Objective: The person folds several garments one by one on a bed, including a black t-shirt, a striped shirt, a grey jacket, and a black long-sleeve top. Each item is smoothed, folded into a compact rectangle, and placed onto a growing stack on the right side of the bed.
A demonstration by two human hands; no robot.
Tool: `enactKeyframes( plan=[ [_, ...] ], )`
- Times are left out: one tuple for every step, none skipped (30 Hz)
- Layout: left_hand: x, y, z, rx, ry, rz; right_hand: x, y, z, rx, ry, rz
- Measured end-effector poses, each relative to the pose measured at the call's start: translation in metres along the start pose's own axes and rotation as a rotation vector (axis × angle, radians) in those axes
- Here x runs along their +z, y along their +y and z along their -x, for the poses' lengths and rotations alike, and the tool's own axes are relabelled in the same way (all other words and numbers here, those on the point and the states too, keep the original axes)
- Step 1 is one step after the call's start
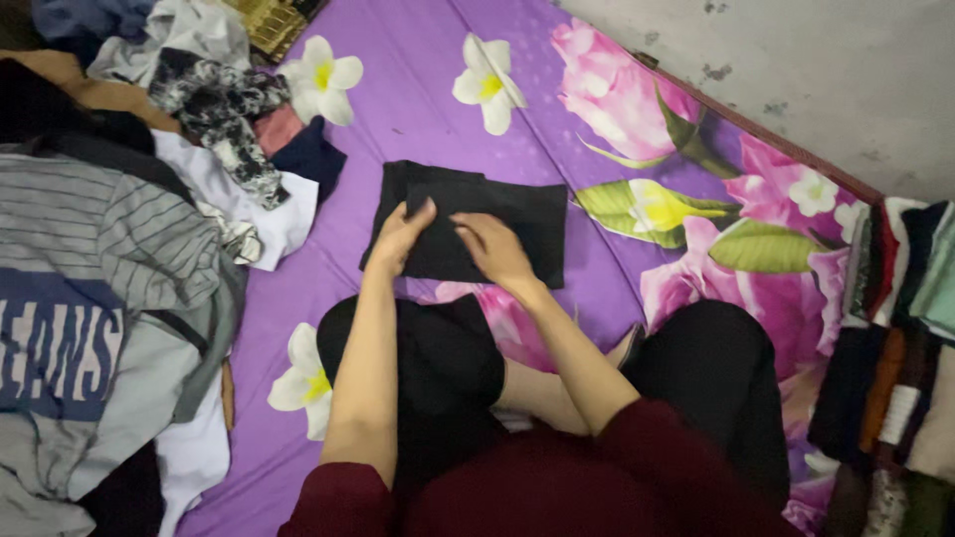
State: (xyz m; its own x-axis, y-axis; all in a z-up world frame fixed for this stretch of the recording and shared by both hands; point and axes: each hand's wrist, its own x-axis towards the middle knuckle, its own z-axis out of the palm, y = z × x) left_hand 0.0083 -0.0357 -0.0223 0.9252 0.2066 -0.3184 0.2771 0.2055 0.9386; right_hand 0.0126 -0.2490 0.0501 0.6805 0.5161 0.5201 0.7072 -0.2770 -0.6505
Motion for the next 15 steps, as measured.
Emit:
enactKeyframes(
  plan=[
    [-0.002, -0.013, -0.001, 0.060, 0.018, -0.023, -0.006, 0.017, 0.008, 0.054, -0.073, 0.157],
    [-0.003, -0.022, -0.003, 0.121, 0.038, -0.046, -0.014, 0.034, 0.016, 0.107, -0.144, 0.316],
    [-0.005, -0.029, -0.008, 0.160, 0.093, -0.123, -0.022, 0.045, 0.028, 0.099, -0.128, 0.420],
    [-0.007, -0.032, -0.013, 0.199, 0.148, -0.199, -0.026, 0.054, 0.040, 0.090, -0.112, 0.523],
    [-0.009, -0.034, -0.017, 0.237, 0.203, -0.275, -0.029, 0.062, 0.047, 0.114, -0.122, 0.537],
    [-0.014, -0.033, -0.021, 0.323, 0.275, -0.382, -0.031, 0.068, 0.052, 0.138, -0.132, 0.551],
    [-0.019, -0.031, -0.024, 0.409, 0.345, -0.487, -0.034, 0.071, 0.058, 0.164, -0.142, 0.568],
    [-0.023, -0.030, -0.024, 0.495, 0.414, -0.593, -0.035, 0.072, 0.063, 0.188, -0.196, 0.611],
    [-0.028, -0.029, -0.022, 0.421, 0.437, -0.580, -0.032, 0.071, 0.065, 0.212, -0.249, 0.651],
    [-0.030, -0.028, -0.017, 0.346, 0.459, -0.567, -0.031, 0.070, 0.067, 0.236, -0.302, 0.690],
    [-0.033, -0.024, -0.015, 0.279, 0.483, -0.556, -0.028, 0.069, 0.064, 0.242, -0.302, 0.690],
    [-0.032, -0.020, -0.011, 0.275, 0.501, -0.609, -0.027, 0.069, 0.060, 0.248, -0.302, 0.689],
    [-0.029, -0.016, -0.007, 0.272, 0.516, -0.665, -0.024, 0.068, 0.057, 0.257, -0.299, 0.687],
    [-0.027, -0.012, -0.002, 0.269, 0.530, -0.722, -0.021, 0.069, 0.054, 0.251, -0.286, 0.672],
    [-0.023, -0.010, 0.004, 0.326, 0.576, -0.752, -0.022, 0.070, 0.057, 0.256, -0.277, 0.662]
  ],
)
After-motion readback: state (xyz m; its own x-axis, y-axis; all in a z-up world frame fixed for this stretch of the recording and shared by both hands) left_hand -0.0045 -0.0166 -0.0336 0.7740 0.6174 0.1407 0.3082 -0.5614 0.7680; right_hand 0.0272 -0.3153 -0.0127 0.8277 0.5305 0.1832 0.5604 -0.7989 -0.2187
